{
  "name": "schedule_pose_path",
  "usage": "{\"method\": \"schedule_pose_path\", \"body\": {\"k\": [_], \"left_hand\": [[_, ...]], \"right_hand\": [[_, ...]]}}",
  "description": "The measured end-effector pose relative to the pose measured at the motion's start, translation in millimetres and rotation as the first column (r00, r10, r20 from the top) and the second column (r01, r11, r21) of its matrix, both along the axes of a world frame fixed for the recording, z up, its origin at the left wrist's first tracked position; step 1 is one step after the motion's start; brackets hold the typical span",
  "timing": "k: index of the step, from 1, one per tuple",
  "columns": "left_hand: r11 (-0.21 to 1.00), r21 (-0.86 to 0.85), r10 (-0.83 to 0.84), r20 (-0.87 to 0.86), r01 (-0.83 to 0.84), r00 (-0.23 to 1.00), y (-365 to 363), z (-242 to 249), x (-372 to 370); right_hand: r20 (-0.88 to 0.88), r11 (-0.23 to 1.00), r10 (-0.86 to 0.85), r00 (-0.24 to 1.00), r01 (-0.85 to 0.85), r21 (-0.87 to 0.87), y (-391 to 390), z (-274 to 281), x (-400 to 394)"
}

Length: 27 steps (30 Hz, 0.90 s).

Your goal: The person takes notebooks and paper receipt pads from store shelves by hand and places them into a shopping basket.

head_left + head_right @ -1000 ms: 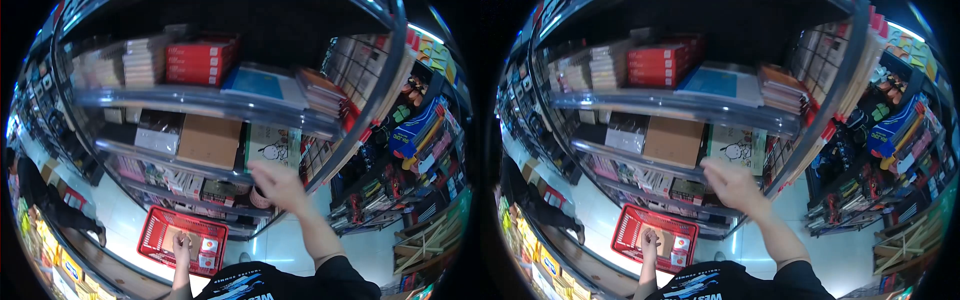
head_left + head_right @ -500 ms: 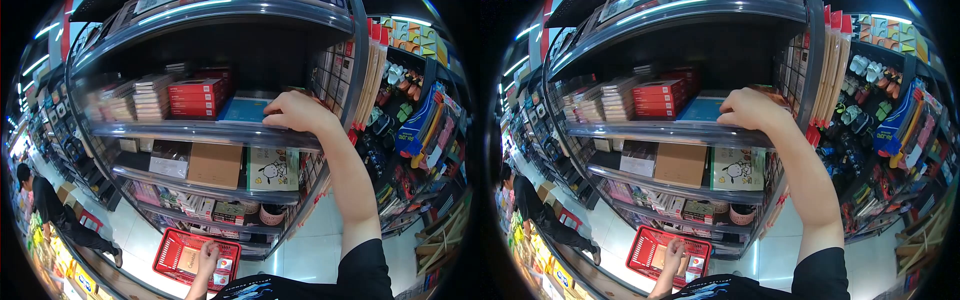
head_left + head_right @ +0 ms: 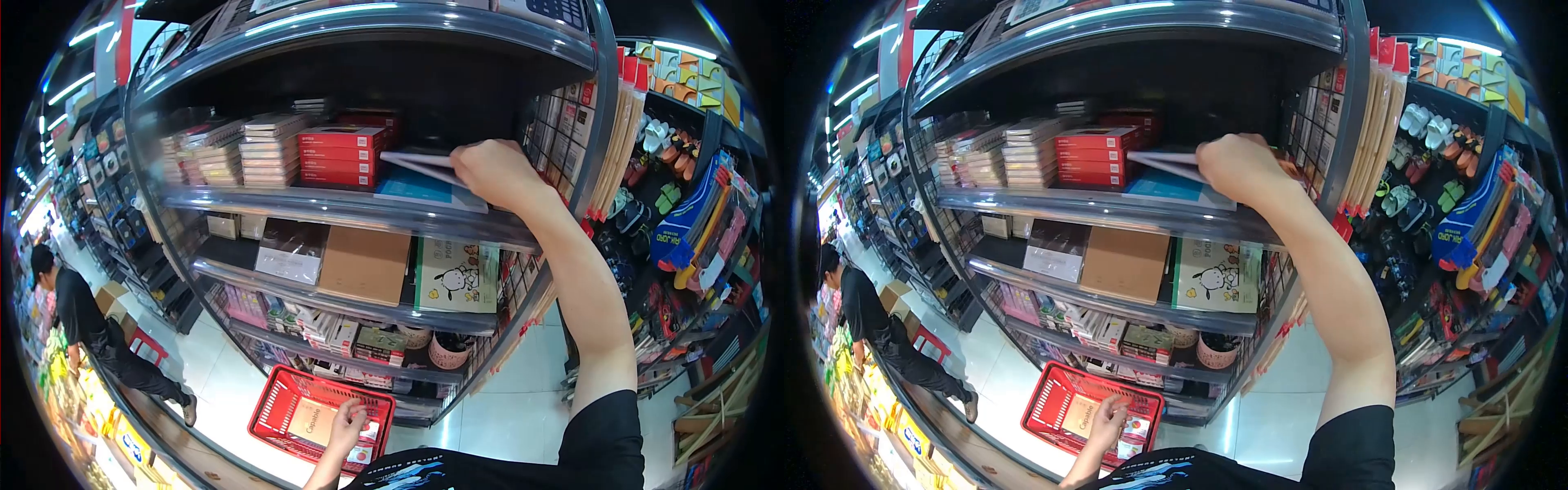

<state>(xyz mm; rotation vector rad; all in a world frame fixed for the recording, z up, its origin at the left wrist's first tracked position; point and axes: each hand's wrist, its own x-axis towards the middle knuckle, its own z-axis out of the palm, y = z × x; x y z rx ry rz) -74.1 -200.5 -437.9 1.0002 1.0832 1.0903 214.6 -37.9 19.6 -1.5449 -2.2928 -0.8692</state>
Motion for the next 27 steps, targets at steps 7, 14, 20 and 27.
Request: {"method": "schedule_pose_path", "body": {"k": [7, 14, 20, 27], "left_hand": [[0.991, -0.045, -0.113, 0.171, 0.123, 0.979, 9.2, 43.5, 0.9], [0.908, 0.243, -0.406, 0.318, 0.341, 0.857, 65.2, 197.1, 19.4], [0.835, 0.325, -0.546, 0.589, 0.444, 0.596, 80.5, 289.7, 21.7], [0.924, 0.283, -0.372, 0.514, 0.257, 0.773, 35.4, 285.9, 16.0]], "right_hand": [[-0.052, 0.884, 0.332, 0.942, -0.292, 0.365, -50.6, -8.8, 0.4], [0.083, 0.718, 0.551, 0.831, -0.522, 0.461, -95.3, -39.2, -26.7], [-0.006, 0.746, 0.613, 0.790, -0.577, 0.332, -148.9, -61.8, -35.5], [-0.146, 0.659, 0.752, 0.642, -0.729, 0.186, -180.3, -110.2, -39.6]]}}
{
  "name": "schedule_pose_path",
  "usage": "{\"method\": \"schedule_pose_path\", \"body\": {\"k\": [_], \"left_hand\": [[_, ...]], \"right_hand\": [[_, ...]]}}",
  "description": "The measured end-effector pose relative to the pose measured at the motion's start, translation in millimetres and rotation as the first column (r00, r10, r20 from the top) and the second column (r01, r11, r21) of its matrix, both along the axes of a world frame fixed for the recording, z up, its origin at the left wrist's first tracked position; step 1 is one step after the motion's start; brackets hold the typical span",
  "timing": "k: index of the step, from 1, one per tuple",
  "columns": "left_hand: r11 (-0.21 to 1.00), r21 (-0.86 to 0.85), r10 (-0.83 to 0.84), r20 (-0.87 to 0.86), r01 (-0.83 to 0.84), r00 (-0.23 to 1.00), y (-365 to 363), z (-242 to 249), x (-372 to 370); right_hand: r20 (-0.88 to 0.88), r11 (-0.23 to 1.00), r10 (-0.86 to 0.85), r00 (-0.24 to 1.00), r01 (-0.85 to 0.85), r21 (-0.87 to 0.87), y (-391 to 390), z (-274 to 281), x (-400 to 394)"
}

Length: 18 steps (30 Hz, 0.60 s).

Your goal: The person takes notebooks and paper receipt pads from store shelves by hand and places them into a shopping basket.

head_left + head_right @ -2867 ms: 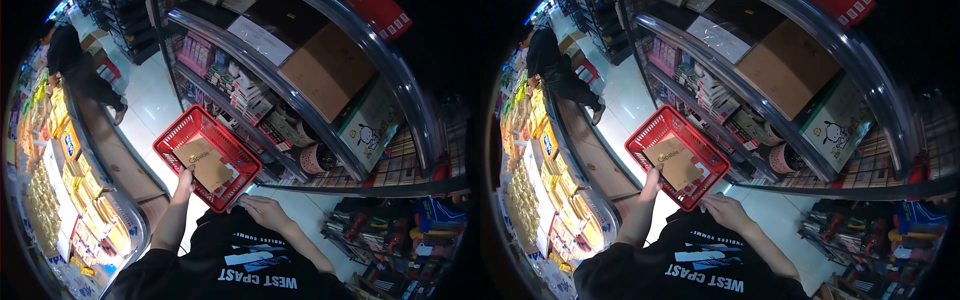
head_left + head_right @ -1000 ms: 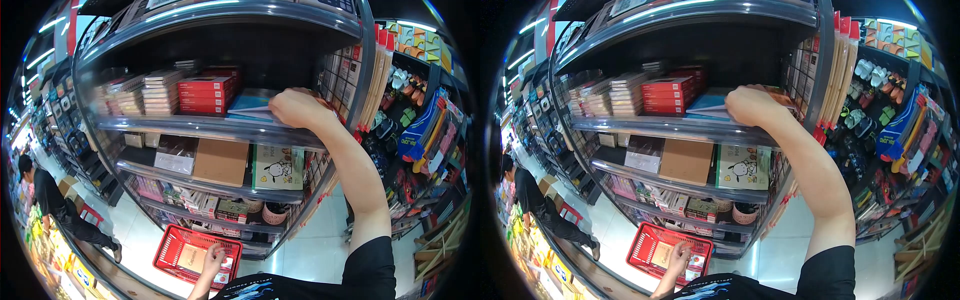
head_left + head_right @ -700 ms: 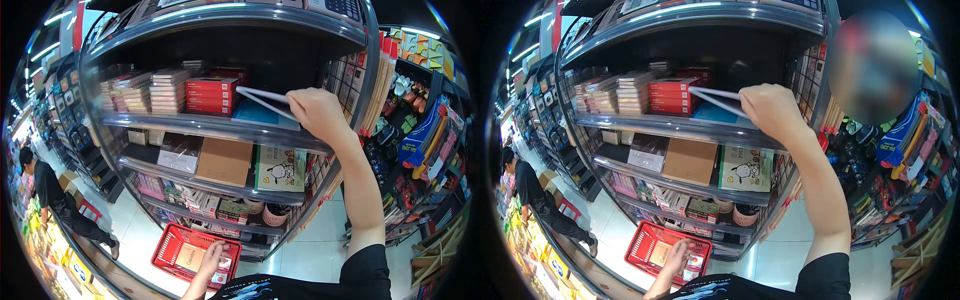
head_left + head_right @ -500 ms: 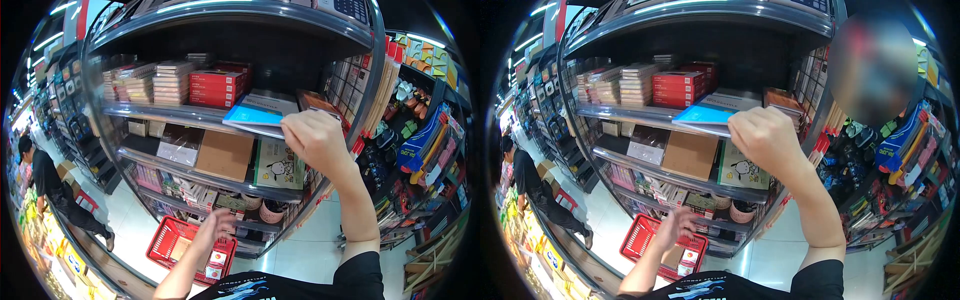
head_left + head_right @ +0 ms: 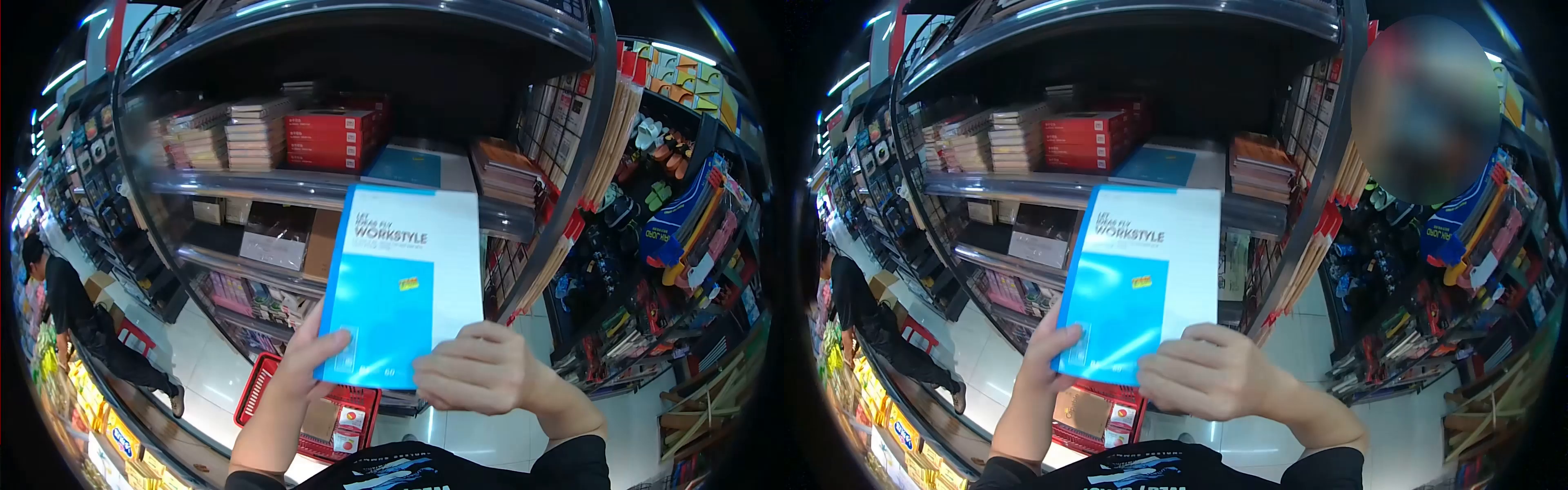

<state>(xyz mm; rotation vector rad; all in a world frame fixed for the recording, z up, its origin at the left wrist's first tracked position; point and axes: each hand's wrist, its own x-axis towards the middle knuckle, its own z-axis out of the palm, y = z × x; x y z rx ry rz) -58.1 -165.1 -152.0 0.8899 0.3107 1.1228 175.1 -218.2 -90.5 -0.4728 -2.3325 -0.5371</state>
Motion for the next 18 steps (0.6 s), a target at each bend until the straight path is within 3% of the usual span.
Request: {"method": "schedule_pose_path", "body": {"k": [5, 7, 10, 11, 13, 14, 16, 18], "left_hand": [[0.991, -0.132, 0.021, 0.077, -0.010, 0.997, -39.8, -57.8, -30.1], [0.978, -0.201, 0.072, 0.086, -0.053, 0.994, -52.9, -96.0, -47.0], [0.928, -0.367, 0.112, 0.103, -0.067, 0.988, -75.5, -147.1, -66.5], [0.907, -0.413, 0.150, 0.123, -0.087, 0.981, -83.1, -167.9, -73.8], [0.843, -0.504, 0.270, 0.093, -0.188, 0.958, -96.4, -195.5, -82.3], [0.810, -0.531, 0.309, 0.028, -0.248, 0.951, -102.1, -211.8, -87.2], [0.761, -0.559, 0.385, -0.019, -0.329, 0.923, -106.7, -252.1, -92.6], [0.727, -0.594, 0.410, -0.026, -0.344, 0.912, -109.3, -287.2, -100.0]], "right_hand": [[-0.147, 0.955, 0.178, 0.973, -0.207, -0.211, -7.1, -44.3, -11.2], [-0.143, 0.912, 0.204, 0.969, -0.241, -0.333, -4.4, -67.5, -14.9], [-0.181, 0.826, 0.112, 0.977, -0.193, -0.530, 10.2, -110.9, -23.4], [-0.179, 0.786, 0.164, 0.970, -0.238, -0.571, 14.7, -133.2, -26.4], [-0.238, 0.735, -0.073, 0.968, -0.109, -0.670, 22.8, -184.2, -32.7], [-0.234, 0.717, -0.048, 0.971, -0.130, -0.685, 24.5, -203.8, -38.6], [-0.213, 0.552, -0.209, 0.954, -0.065, -0.831, 27.4, -236.2, -44.1], [-0.155, 0.469, -0.197, 0.968, -0.046, -0.882, 25.2, -261.5, -46.3]]}}
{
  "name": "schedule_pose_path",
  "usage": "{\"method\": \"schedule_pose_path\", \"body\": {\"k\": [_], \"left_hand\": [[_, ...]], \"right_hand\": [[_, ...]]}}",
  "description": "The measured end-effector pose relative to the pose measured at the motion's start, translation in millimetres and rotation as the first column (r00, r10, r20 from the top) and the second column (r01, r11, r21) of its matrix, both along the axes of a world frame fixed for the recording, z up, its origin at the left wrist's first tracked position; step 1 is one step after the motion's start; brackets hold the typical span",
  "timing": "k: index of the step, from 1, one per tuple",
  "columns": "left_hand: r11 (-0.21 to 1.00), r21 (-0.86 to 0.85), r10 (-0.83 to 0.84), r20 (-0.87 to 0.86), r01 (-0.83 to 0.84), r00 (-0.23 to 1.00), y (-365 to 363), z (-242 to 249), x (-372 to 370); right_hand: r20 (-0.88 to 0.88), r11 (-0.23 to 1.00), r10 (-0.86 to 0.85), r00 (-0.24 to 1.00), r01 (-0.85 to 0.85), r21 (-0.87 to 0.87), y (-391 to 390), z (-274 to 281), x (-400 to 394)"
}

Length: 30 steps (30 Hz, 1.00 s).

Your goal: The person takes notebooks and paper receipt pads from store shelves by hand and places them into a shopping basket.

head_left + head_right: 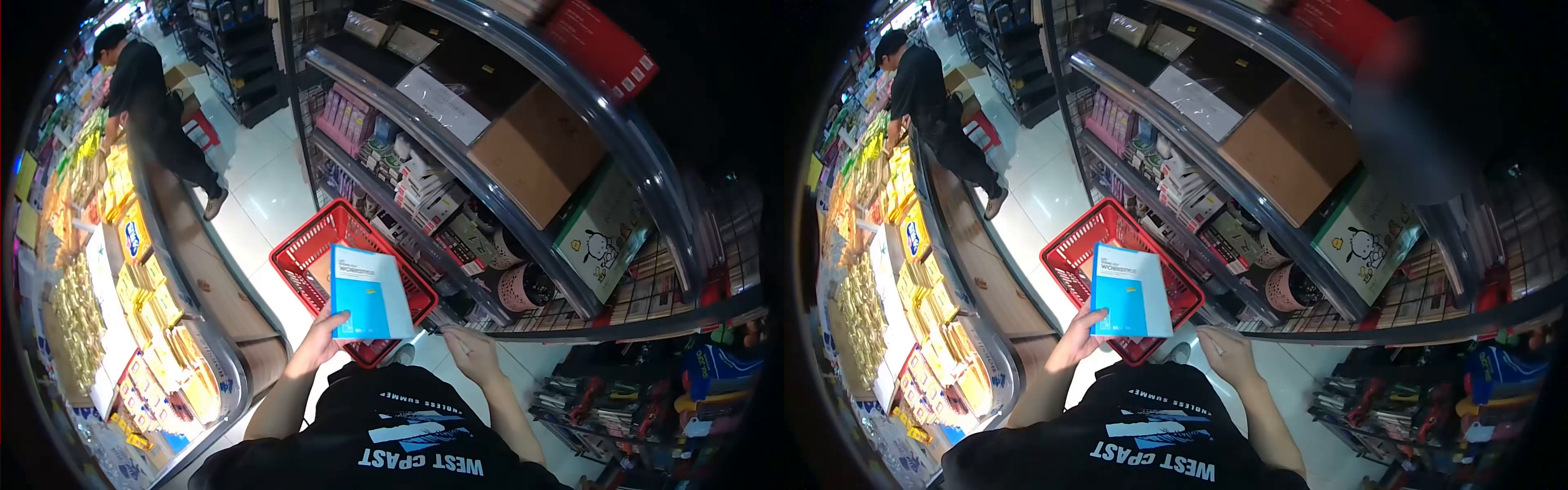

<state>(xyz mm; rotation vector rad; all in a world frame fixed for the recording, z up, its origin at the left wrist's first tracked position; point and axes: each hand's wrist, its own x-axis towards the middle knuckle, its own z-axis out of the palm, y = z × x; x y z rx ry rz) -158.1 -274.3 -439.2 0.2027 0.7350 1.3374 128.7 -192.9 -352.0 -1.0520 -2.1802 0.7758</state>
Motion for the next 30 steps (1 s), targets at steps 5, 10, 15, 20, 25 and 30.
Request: {"method": "schedule_pose_path", "body": {"k": [5, 10, 15, 20, 25, 30], "left_hand": [[0.967, -0.216, 0.131, -0.025, -0.133, 0.991, 10.2, -70.1, -17.6], [0.935, -0.261, 0.245, -0.019, -0.242, 0.969, 35.5, -115.0, -28.9], [0.896, -0.392, 0.170, -0.127, -0.207, 0.977, 55.8, -174.0, -36.0], [0.828, -0.470, -0.009, -0.559, -0.307, 0.829, 60.7, -197.6, -14.0], [0.908, -0.393, -0.113, -0.570, -0.149, 0.814, 46.5, -181.0, -0.8], [0.914, -0.401, -0.189, -0.565, -0.067, 0.803, 40.1, -141.4, 13.1]], "right_hand": [[0.093, 0.983, 0.087, 0.992, -0.071, -0.169, -5.0, -47.8, 1.5], [0.169, 0.963, 0.046, 0.984, 0.001, -0.268, -10.4, -47.1, 0.1], [0.161, 0.957, 0.037, 0.986, 0.011, -0.289, -11.4, -27.0, -8.3], [0.014, 0.958, 0.264, 0.964, -0.261, -0.118, -2.6, 51.1, -43.7], [-0.166, 0.728, 0.684, 0.710, -0.649, 0.223, 0.4, 202.6, -59.7], [-0.383, 0.763, 0.543, 0.747, -0.249, 0.596, -35.0, 234.3, -75.7]]}}
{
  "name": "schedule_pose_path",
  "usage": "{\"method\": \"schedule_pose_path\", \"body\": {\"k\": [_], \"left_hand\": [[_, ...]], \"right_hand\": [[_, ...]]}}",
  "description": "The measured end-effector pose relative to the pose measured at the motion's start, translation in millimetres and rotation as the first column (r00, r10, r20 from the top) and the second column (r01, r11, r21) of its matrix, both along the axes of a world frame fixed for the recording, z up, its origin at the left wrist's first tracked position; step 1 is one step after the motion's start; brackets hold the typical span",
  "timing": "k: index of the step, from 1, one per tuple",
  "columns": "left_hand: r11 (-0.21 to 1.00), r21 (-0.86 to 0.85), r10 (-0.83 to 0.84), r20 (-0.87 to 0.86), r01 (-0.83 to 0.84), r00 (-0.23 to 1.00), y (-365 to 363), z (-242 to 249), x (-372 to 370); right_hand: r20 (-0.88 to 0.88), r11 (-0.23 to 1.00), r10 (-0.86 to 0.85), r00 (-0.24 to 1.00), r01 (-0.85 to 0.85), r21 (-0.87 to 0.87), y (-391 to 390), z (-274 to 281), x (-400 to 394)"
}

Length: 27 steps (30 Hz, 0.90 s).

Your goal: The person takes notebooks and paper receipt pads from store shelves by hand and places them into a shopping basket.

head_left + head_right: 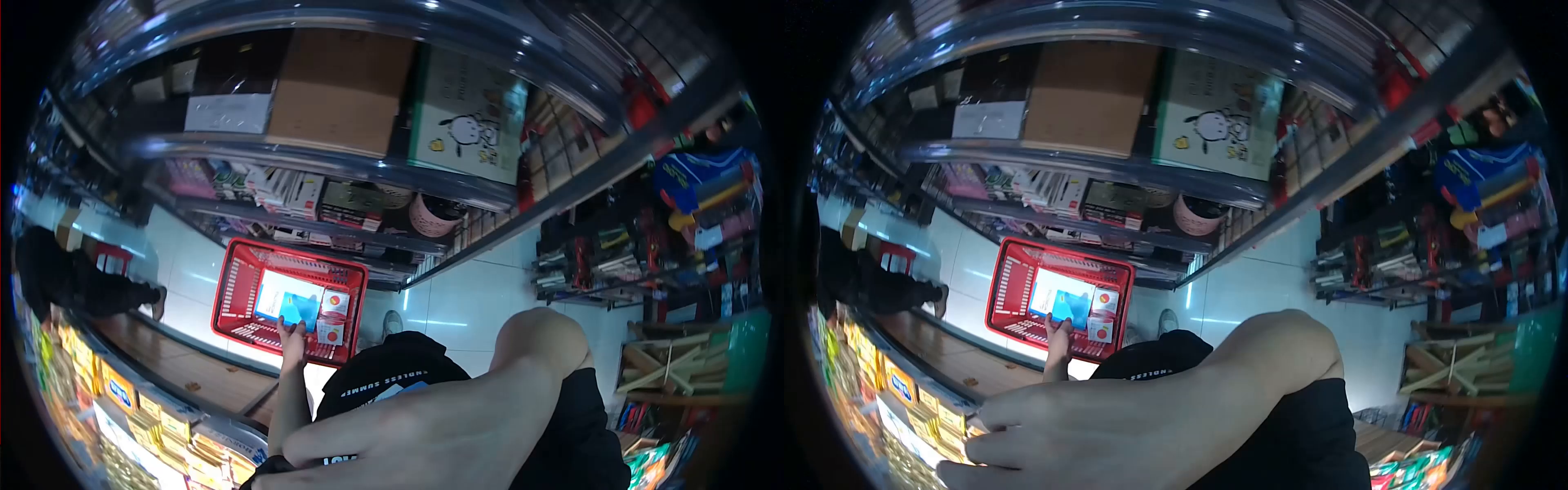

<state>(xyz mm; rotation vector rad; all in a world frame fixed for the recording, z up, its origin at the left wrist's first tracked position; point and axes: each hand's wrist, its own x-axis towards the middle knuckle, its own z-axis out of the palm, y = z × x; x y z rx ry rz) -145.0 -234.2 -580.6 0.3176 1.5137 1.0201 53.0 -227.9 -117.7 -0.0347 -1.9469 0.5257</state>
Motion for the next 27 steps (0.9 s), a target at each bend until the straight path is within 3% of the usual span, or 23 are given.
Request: {"method": "schedule_pose_path", "body": {"k": [1, 3, 4, 5, 6, 7, 8, 9, 10, 12, 15, 16, 17, 18, 19, 20, 22, 23, 25, 26, 27], "left_hand": [[1.000, 0.005, -0.017, -0.038, 0.017, 0.999, -1.2, 3.1, -2.0], [0.992, 0.073, -0.096, -0.061, 0.100, 0.994, 2.2, 6.7, -3.4], [0.993, 0.097, -0.063, -0.042, 0.067, 0.997, 7.2, 11.9, 2.0], [0.996, 0.076, -0.050, -0.065, 0.055, 0.997, 10.3, 16.9, 3.5], [0.993, 0.087, -0.070, -0.103, 0.079, 0.992, 12.9, 30.3, 3.5], [0.992, 0.110, -0.055, -0.136, 0.070, 0.989, 18.9, 45.3, 9.3], [0.988, 0.120, -0.076, -0.186, 0.099, 0.980, 25.2, 76.9, 17.1], [0.986, 0.141, -0.063, -0.184, 0.090, 0.981, 32.3, 91.9, 26.4], [0.965, 0.226, -0.081, -0.218, 0.131, 0.973, 39.4, 102.5, 28.6], [0.900, 0.380, -0.084, -0.325, 0.212, 0.942, 53.3, 112.3, 26.6], [0.742, 0.552, -0.053, -0.517, 0.380, 0.854, 84.6, 161.4, 41.8], [0.703, 0.594, -0.092, -0.470, 0.392, 0.878, 91.6, 198.6, 61.2], [0.680, 0.615, -0.111, -0.451, 0.398, 0.886, 93.2, 239.2, 66.0], [0.617, 0.674, -0.100, -0.446, 0.407, 0.890, 98.2, 256.1, 67.1], [0.537, 0.738, -0.099, -0.427, 0.410, 0.899, 105.8, 270.8, 75.3], [0.547, 0.719, -0.105, -0.449, 0.429, 0.887, 107.4, 293.9, 81.2], [0.447, 0.771, -0.075, -0.473, 0.453, 0.878, 117.7, 311.4, 85.7], [0.402, 0.767, -0.078, -0.515, 0.500, 0.854, 119.1, 318.2, 91.3], [0.452, 0.780, -0.159, -0.406, 0.432, 0.900, 116.7, 345.0, 104.3], [0.308, 0.782, -0.066, -0.551, 0.542, 0.832, 125.6, 345.6, 104.7], [0.292, 0.798, -0.102, -0.523, 0.528, 0.846, 126.5, 356.7, 109.9]], "right_hand": [[-0.007, 1.000, -0.013, 1.000, 0.013, 0.006, 0.9, 2.3, 4.4], [0.191, 0.953, 0.303, 0.934, -0.292, -0.082, 11.9, 9.2, 20.1], [0.215, 0.962, 0.271, 0.938, -0.259, -0.083, 25.1, 18.9, 29.2], [0.230, 0.840, 0.540, 0.810, -0.503, -0.203, 41.5, 28.5, 32.9], [0.191, 0.621, 0.782, 0.593, -0.721, -0.306, 50.3, 32.4, 32.2], [0.189, 0.598, 0.801, 0.568, -0.748, -0.289, 36.6, 25.1, 27.4], [0.137, 0.936, 0.353, 0.925, -0.348, -0.063, 8.0, 12.1, 23.6], [-0.027, 0.971, -0.208, 0.978, 0.210, 0.112, -6.4, 7.3, 30.7], [0.102, 0.984, -0.121, 0.987, 0.105, 0.146, -1.3, 10.4, 44.5], [0.058, 0.989, -0.087, 0.995, 0.079, 0.126, 0.7, 11.3, 49.1], [0.050, 0.969, -0.203, 0.978, 0.193, 0.151, 2.9, 33.3, 67.4], [0.434, 0.993, -0.019, 0.901, -0.035, 0.115, 14.0, 67.5, 80.8], [0.710, 0.965, 0.201, 0.675, -0.262, -0.023, 19.7, 83.2, 84.9], [0.238, 0.996, -0.027, 0.971, 0.005, 0.092, 2.3, 41.1, 77.4], [0.237, 0.994, -0.004, 0.971, -0.023, 0.110, -3.5, 34.4, 76.0], [0.142, 0.993, -0.088, 0.986, 0.075, 0.090, -10.7, 30.9, 77.1], [-0.039, 0.974, -0.217, 0.975, 0.219, 0.053, -4.3, 37.2, 79.6], [-0.051, 0.970, -0.234, 0.971, 0.237, 0.060, -5.8, 36.3, 86.8], [0.094, 0.994, 0.032, 0.995, -0.022, -0.105, -4.1, 52.6, 102.4], [0.109, 0.994, -0.008, 0.994, 0.020, -0.111, -8.9, 52.2, 110.1], [0.112, 0.991, -0.105, 0.988, 0.114, -0.075, -14.8, 49.8, 116.2]]}}
